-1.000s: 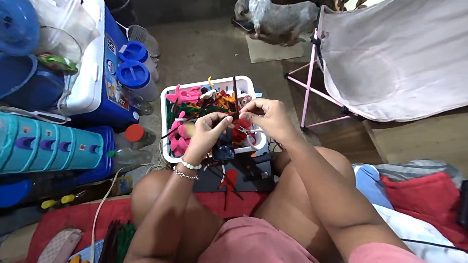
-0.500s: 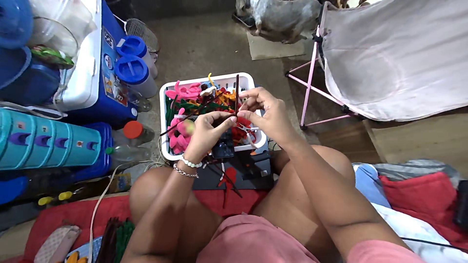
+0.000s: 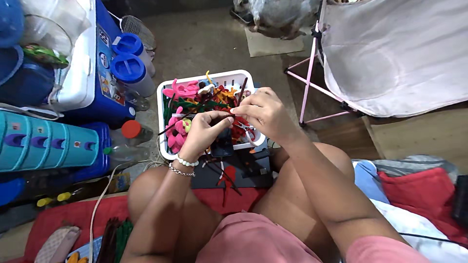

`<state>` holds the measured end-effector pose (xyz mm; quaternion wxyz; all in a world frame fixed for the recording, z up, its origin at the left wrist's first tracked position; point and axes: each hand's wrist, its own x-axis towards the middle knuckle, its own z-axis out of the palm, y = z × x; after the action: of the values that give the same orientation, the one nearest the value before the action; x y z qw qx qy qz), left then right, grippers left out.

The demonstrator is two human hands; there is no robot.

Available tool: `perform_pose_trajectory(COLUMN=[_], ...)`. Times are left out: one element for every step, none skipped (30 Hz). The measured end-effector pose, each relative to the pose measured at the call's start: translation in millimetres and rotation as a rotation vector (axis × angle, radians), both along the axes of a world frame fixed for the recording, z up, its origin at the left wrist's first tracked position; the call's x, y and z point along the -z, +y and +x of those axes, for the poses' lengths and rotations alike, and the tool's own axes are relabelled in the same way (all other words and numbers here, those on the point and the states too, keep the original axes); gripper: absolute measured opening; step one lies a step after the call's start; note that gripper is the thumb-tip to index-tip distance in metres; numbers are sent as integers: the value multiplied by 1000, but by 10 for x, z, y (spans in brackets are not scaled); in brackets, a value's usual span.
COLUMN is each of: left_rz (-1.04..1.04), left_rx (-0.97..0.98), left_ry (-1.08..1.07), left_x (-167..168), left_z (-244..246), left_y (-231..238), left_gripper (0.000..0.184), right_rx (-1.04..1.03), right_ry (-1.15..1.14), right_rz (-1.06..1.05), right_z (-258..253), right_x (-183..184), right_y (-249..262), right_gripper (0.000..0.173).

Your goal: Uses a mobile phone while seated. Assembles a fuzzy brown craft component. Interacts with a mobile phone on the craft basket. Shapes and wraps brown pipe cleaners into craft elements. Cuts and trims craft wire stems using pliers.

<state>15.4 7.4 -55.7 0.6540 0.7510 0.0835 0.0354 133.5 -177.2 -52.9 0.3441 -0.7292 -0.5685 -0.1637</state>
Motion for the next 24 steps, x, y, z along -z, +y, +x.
perform_pose_trajectory(left_rz=[3,0,-4,-10,-13,-17,-21,-24,-24,-25,-25,-26,-24,-19,-9,-1,2,5,9,16,25,42,63,76], left_rx=[0,3,7,10,11,12,15,16,16,14,14,14,13,12,11,11,10,9,8,2,-1,-7,-20,-42], left_ry=[5,11,15,15,13,12,10,8,5,1,0,0,0,-2,-3,-3,-5,-7,-11,-21,-41,-62,-80,-96], left_x=[0,0,0,2,4,7,8,10,11,11,12,12,12,12,11,10,10,9,9,8,13,19,21,22], left_z=[0,-1,0,0,0,0,-2,-4,-5,-8,-8,-7,-6,-6,-8,-10,-10,-12,-13,-16,-19,-20,-23,-25], left_y=[-1,-1,0,2,2,1,0,-1,-3,-5,-6,-6,-6,-6,-6,-4,-5,-9,-12,-17,-19,-19,-23,-33], left_gripper=[13,14,15,15,15,15,14,14,14,14,14,14,13,13,13,13,13,13,13,13,13,14,14,15], right_rx=[0,2,3,4,3,-2,-7,-11,-12,-13,-15,-15,-16,-17,-15,-9,2,21,42,61,79,94,114,135], right_ry=[-9,-19,-26,-30,-33,-35,-36,-40,-44,-49,-56,-61,-67,-72,-79,-88,-97,-107,-111,-106,-101,-95,-83,-54], right_rz=[-6,-12,-14,-13,-11,-11,-10,-6,-5,-5,-4,-7,-8,-10,-11,-8,-3,-1,1,10,29,47,66,86], right_z=[-1,-2,-2,-4,-6,-6,-6,-5,-4,-2,1,3,4,4,5,6,5,-3,-17,-35,-55,-75,-98,-126], right_x=[-4,-6,-7,-4,-2,-2,-3,-2,-1,1,0,-3,-3,-3,-1,1,-1,-9,-21,-30,-28,-16,3,21], right_y=[-5,-9,-9,-9,-9,-9,-9,-9,-10,-11,-13,-15,-16,-17,-15,-10,-4,2,10,23,40,59,78,98], right_gripper=[16,16,17,17,16,16,16,16,16,15,15,15,14,14,14,14,13,12,11,10,9,9,9,9])
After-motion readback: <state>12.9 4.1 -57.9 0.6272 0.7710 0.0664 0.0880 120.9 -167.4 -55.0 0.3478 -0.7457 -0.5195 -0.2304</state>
